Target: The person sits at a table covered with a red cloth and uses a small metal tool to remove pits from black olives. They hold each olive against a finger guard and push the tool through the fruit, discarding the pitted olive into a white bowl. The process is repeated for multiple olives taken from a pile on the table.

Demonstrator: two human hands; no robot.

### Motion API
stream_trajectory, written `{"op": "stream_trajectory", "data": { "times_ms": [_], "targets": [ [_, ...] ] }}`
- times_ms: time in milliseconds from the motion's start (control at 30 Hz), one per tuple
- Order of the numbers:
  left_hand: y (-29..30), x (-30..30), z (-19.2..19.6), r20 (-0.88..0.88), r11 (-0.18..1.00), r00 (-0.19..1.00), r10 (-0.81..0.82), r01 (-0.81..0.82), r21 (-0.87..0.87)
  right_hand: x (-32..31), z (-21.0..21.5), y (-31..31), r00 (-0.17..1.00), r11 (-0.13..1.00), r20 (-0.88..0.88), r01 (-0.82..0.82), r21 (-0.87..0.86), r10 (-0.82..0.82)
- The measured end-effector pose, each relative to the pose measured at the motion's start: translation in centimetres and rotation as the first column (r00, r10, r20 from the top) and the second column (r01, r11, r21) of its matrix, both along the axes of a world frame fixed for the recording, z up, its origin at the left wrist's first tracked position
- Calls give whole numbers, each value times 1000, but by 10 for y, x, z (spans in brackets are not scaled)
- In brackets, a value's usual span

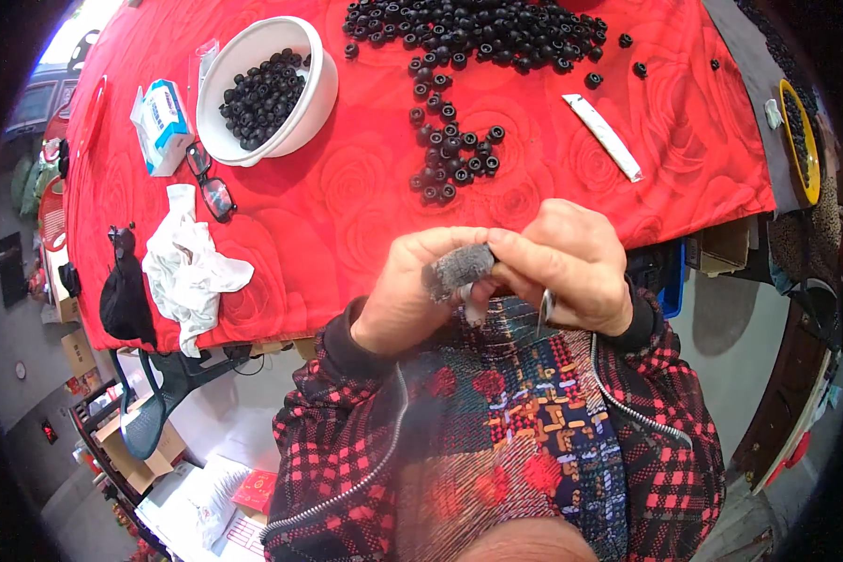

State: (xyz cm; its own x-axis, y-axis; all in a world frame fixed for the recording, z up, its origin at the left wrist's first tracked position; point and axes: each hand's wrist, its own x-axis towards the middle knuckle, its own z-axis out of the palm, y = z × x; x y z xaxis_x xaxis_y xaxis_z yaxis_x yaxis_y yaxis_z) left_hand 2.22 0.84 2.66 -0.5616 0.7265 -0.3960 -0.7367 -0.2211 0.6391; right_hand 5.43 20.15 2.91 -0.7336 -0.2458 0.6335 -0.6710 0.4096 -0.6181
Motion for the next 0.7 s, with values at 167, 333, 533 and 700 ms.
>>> {"op": "stream_trajectory", "data": {
  "times_ms": [167, 333, 533, 700],
  "targets": [
    [0, 5, 3, -34, 995, 995, 96, -96, 11, 6, -6, -1, 997, 998, -55, 59, -20, -60],
    [-1, 3, -2, -237, 994, 966, 104, -110, -9, 12, 15, 11, 780, 966, 625, 128, -226, 43],
    [1, 5, 4, -330, 982, 938, 104, -149, -114, 4, 8, 12, 821, 979, 561, 18, -204, 102],
    [0, 5, -2, -386, 986, 916, 113, -152, -72, 3, 3, 9, 849, 988, 527, 40, -149, 45]
  ]
}}
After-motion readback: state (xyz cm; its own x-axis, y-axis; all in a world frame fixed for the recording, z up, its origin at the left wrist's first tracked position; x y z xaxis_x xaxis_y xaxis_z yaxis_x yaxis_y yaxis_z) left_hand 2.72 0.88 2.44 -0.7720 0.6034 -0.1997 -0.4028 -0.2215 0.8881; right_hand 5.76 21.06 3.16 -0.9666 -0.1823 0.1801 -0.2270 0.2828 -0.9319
